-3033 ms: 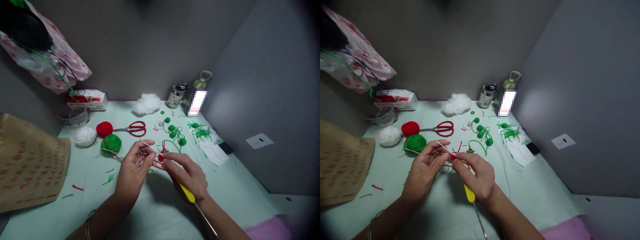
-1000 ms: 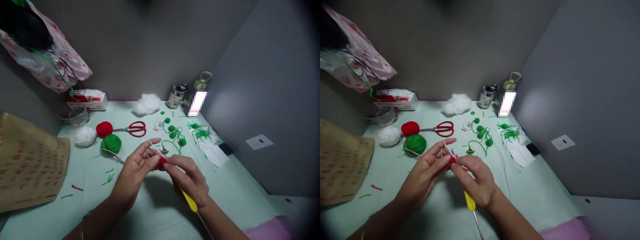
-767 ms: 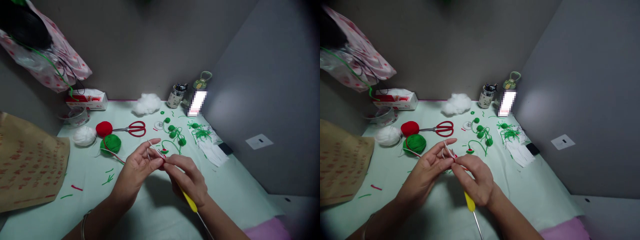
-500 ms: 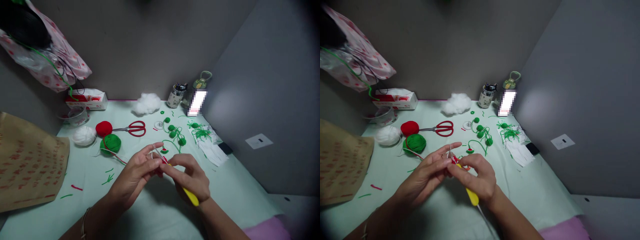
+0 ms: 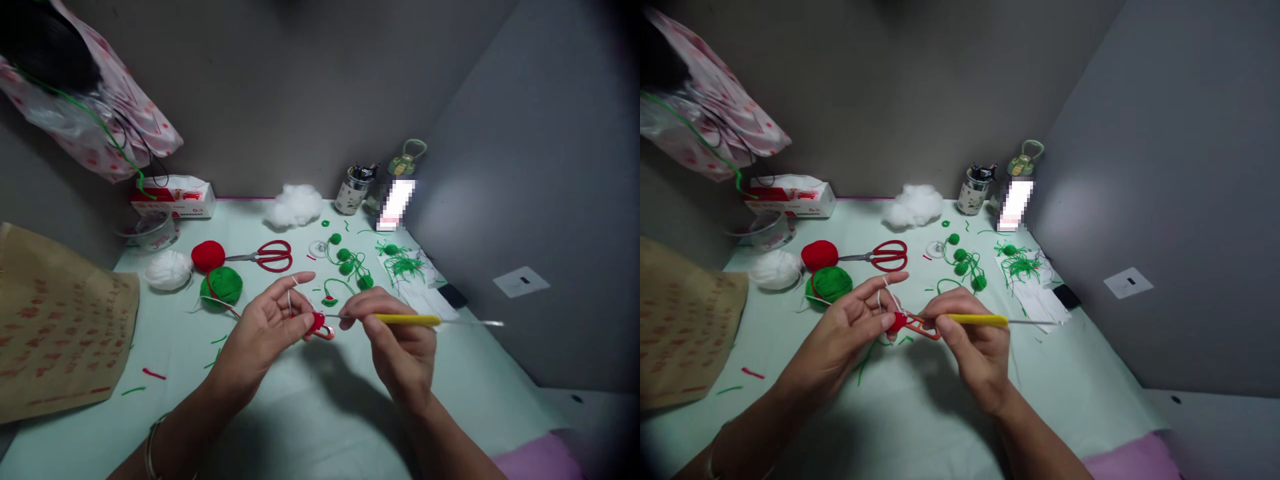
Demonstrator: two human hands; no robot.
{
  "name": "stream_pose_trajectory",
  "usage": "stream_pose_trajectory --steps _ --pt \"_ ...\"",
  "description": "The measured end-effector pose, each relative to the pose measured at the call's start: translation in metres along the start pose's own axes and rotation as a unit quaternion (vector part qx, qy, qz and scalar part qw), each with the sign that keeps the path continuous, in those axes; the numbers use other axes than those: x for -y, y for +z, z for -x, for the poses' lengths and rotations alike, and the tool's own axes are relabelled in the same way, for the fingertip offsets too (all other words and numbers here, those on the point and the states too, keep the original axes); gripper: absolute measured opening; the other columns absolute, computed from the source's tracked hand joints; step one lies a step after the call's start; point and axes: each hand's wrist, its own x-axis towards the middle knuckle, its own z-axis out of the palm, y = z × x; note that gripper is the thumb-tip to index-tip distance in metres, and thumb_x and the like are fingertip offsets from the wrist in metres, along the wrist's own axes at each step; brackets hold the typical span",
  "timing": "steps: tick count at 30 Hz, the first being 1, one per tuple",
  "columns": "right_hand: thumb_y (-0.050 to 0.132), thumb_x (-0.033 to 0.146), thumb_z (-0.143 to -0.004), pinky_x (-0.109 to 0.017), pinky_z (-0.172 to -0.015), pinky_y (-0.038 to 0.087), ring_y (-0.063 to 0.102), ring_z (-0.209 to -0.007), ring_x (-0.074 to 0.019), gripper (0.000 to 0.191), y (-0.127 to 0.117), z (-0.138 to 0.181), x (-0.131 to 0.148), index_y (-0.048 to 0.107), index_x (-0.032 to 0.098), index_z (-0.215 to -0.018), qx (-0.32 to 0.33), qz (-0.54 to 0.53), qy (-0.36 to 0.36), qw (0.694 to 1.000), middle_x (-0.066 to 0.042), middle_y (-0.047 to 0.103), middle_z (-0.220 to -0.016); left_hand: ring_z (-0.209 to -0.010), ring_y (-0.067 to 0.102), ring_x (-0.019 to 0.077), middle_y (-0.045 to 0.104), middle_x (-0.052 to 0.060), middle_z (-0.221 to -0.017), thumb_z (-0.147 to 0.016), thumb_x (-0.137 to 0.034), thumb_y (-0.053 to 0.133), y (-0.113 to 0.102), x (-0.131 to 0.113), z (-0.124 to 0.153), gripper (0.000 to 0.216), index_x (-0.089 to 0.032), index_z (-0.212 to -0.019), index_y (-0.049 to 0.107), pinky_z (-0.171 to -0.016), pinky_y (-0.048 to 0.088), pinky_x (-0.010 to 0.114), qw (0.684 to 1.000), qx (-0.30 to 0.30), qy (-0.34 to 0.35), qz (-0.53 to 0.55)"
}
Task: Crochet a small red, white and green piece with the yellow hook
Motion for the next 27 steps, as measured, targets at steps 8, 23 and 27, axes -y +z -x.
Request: stream_pose_trajectory --steps 8,23,27 --pt "0.067 0.023 -0.099 -0.037 -0.078 0.063 0.073 -0.091 -0.0209 0.013 0.01 -0.005 -0.002 0.08 0.026 -0.099 0.013 0.021 0.021 0.999 -0.005 0.078 -0.093 -0.077 0.064 0.0142 0.066 -0.001 -0.084 -0.084 -0.017 0.081 0.007 0.008 0.001 0.042 -0.023 -0.125 0.073 -0.079 0.053 0.03 1.0 -0.013 0.01 -0.012" --pt "0.064 0.017 -0.1 -0.032 -0.067 0.06 0.068 -0.078 -0.0169 0.018 0.007 -0.001 -0.004 0.08 0.026 -0.104 -0.028 0.041 0.01 0.999 -0.004 0.073 -0.091 -0.074 0.062 0.0116 0.07 0.001 -0.083 -0.086 -0.022 0.081 0.006 0.011 -0.002 0.038 -0.017 -0.123 0.078 -0.079 0.049 0.025 0.99 -0.022 -0.077 0.119" --pt "0.068 0.028 -0.099 -0.028 -0.058 0.055 0.063 -0.069 -0.0142 0.013 0.007 -0.003 -0.01 0.08 0.025 -0.099 -0.025 -0.089 0.076 0.993 -0.003 0.07 -0.088 -0.077 0.068 0.0154 0.07 0.001 -0.083 -0.086 -0.023 0.081 0.007 0.01 -0.001 0.038 -0.019 -0.124 0.076 -0.084 0.05 0.031 0.996 -0.011 -0.052 0.078"
